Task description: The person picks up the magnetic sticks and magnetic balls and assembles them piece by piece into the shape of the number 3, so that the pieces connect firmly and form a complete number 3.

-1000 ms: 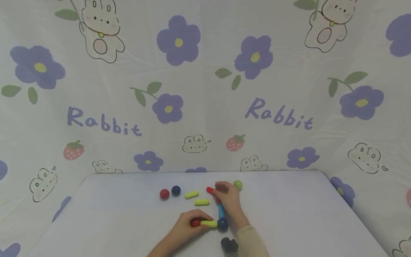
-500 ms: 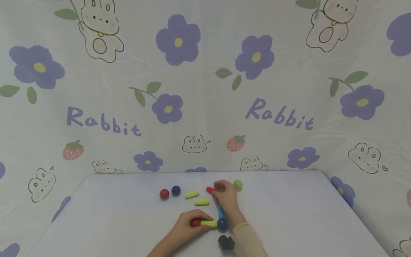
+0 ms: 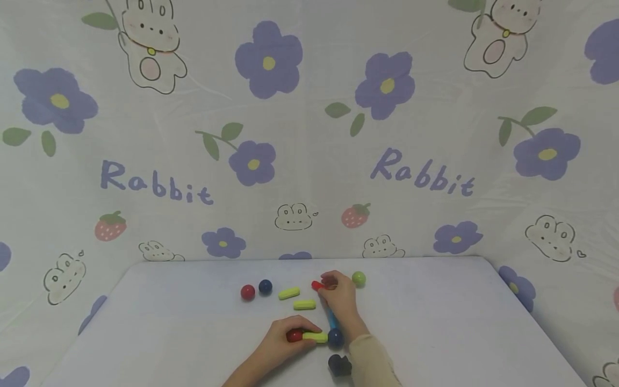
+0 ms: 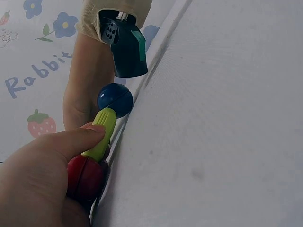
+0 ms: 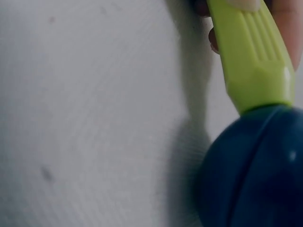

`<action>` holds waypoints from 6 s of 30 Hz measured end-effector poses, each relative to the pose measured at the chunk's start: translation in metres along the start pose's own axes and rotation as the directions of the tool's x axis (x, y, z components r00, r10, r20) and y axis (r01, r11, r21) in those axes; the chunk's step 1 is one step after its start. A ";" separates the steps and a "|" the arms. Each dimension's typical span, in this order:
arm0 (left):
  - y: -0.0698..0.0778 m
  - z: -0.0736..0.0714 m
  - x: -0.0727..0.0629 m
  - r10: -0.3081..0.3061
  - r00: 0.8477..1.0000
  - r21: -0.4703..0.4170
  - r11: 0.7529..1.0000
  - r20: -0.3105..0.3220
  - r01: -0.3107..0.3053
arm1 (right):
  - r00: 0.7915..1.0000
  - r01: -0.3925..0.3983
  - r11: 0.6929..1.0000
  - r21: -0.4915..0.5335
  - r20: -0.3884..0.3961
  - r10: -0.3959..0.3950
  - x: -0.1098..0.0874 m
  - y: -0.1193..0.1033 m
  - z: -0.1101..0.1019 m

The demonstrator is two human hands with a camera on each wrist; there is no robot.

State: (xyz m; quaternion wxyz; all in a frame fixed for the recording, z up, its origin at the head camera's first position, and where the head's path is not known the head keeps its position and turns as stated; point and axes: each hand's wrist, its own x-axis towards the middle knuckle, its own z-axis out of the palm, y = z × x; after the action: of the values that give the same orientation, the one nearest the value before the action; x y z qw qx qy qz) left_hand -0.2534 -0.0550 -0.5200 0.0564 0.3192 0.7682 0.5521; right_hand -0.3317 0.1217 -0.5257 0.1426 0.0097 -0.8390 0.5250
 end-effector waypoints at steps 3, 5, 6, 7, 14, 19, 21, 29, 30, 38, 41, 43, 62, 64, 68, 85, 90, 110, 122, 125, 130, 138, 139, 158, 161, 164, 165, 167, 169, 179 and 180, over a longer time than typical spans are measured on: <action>-0.014 0.003 0.002 -0.008 1.000 0.011 1.000 -0.004 0.008 | 1.000 -0.014 1.000 -0.008 -0.005 0.014 -0.001 -0.001 -0.001; -0.022 0.004 0.004 -0.006 1.000 0.020 1.000 -0.004 0.006 | 1.000 -0.005 1.000 -0.011 -0.010 0.005 -0.002 -0.001 -0.001; -0.024 0.004 0.004 -0.005 1.000 0.024 1.000 -0.002 0.005 | 1.000 -0.002 1.000 -0.009 -0.013 0.002 -0.002 -0.001 -0.002; -0.025 0.004 0.004 -0.005 1.000 0.025 1.000 -0.001 0.005 | 1.000 0.001 1.000 -0.007 -0.016 -0.001 -0.002 -0.001 -0.002; -0.028 0.005 0.005 -0.002 1.000 0.029 1.000 -0.001 0.002 | 1.000 0.008 1.000 0.011 -0.019 -0.008 -0.004 -0.001 -0.005; -0.029 0.006 0.005 0.002 1.000 0.031 1.000 -0.001 -0.002 | 0.999 -0.027 0.998 0.062 -0.030 0.029 -0.003 0.002 -0.007; -0.030 0.006 0.005 0.005 1.000 0.035 0.999 -0.003 -0.005 | 0.998 -0.039 0.995 0.087 -0.038 0.043 -0.002 0.003 -0.007; -0.031 0.007 0.005 0.008 1.000 0.047 0.999 -0.011 -0.007 | 0.990 -0.116 0.984 0.136 -0.058 0.125 -0.003 0.004 -0.012; -0.031 0.007 0.005 0.007 1.000 0.046 0.999 -0.010 -0.006 | 0.989 -0.123 0.983 0.138 -0.060 0.133 -0.003 0.004 -0.012; -0.030 0.007 0.005 -0.008 1.000 0.052 0.999 -0.011 0.009 | 0.985 -0.142 0.977 0.159 -0.073 0.155 -0.004 0.001 -0.018; -0.031 0.007 0.005 -0.011 1.000 0.052 0.999 -0.012 0.012 | 0.982 -0.151 0.975 0.162 -0.085 0.166 -0.005 0.000 -0.019; -0.031 0.007 0.005 -0.013 1.000 0.052 0.999 -0.013 0.014 | 0.980 -0.156 0.974 0.163 -0.096 0.173 -0.006 0.000 -0.020; -0.030 0.008 0.005 -0.003 1.000 0.050 0.999 -0.013 0.003 | 0.964 -0.183 0.964 0.195 -0.156 0.214 -0.005 0.011 -0.022; -0.030 0.008 0.005 -0.002 1.000 0.049 0.999 -0.015 0.003 | 0.965 -0.178 0.965 0.195 -0.157 0.210 -0.005 0.011 -0.022; -0.029 0.008 0.005 -0.009 1.000 0.047 0.999 -0.018 0.010 | 0.963 -0.188 0.965 0.182 -0.159 0.218 -0.005 0.013 -0.021; -0.028 0.008 0.005 -0.020 1.000 0.038 0.999 -0.012 0.020 | 0.959 -0.222 0.961 0.163 -0.143 0.246 -0.008 0.013 -0.021; -0.027 0.007 0.005 -0.016 1.000 0.044 0.999 -0.012 0.016 | 0.960 -0.216 0.962 0.165 -0.145 0.240 -0.008 0.012 -0.022; -0.029 0.008 0.005 -0.051 0.999 0.043 0.998 -0.012 0.051 | 0.953 0.083 0.969 0.235 -0.302 -0.008 -0.012 0.009 -0.032; -0.027 0.007 0.005 -0.064 0.998 0.033 0.997 -0.009 0.065 | 0.920 0.144 0.981 0.131 -0.382 -0.084 -0.009 0.011 -0.040; -0.026 0.007 0.005 -0.073 0.997 0.031 0.997 -0.014 0.073 | 0.911 0.128 0.990 0.064 -0.402 -0.092 -0.008 0.013 -0.042; -0.026 0.007 0.005 -0.075 0.997 0.029 0.997 -0.017 0.076 | 0.905 0.096 0.995 -0.009 -0.416 -0.090 -0.004 0.023 -0.046; -0.028 0.008 0.005 -0.074 0.997 0.029 0.997 -0.015 0.074 | 0.901 0.025 1.000 0.012 -0.433 -0.017 -0.003 0.034 -0.050; -0.028 0.008 0.005 -0.075 0.997 0.028 0.997 -0.015 0.076 | 0.902 0.019 1.000 0.018 -0.433 -0.009 -0.003 0.035 -0.050; -0.029 0.009 0.006 -0.066 0.998 0.035 0.997 -0.017 0.067 | 0.893 -0.026 0.991 0.131 -0.442 0.082 -0.003 0.036 -0.053; -0.030 0.009 0.006 -0.063 0.998 0.036 0.997 -0.021 0.064 | 0.895 -0.029 0.992 0.123 -0.438 0.080 -0.003 0.037 -0.053; -0.030 0.009 0.007 -0.056 0.998 0.024 0.998 -0.021 0.057 | 0.897 -0.028 0.993 0.115 -0.436 0.076 -0.003 0.037 -0.053; -0.029 0.008 0.007 -0.054 0.998 0.020 0.998 -0.021 0.055 | 0.897 -0.024 0.993 0.115 -0.435 0.072 -0.003 0.037 -0.053; -0.027 0.008 0.008 -0.054 0.998 0.011 0.998 -0.023 0.054 | 0.898 -0.018 0.993 0.116 -0.434 0.067 -0.004 0.037 -0.053; -0.026 0.007 0.009 -0.054 0.998 0.006 0.999 -0.030 0.054 | 0.898 -0.017 0.993 0.116 -0.434 0.066 -0.003 0.037 -0.053; -0.020 0.012 0.022 -0.078 0.996 0.079 0.994 -0.046 0.081 | 0.894 -0.026 0.995 0.096 -0.442 0.066 -0.001 0.037 -0.054; -0.019 0.012 0.023 -0.080 0.996 0.082 0.993 -0.044 0.083 | 0.895 -0.027 0.995 0.097 -0.441 0.067 -0.001 0.037 -0.054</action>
State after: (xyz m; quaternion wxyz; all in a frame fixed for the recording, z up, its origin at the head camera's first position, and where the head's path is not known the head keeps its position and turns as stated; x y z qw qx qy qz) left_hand -0.2747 -0.0359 -0.5357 0.0499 0.2783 0.8041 0.5229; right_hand -0.3242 0.1862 -0.5365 0.3168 -0.1241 -0.7604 0.5532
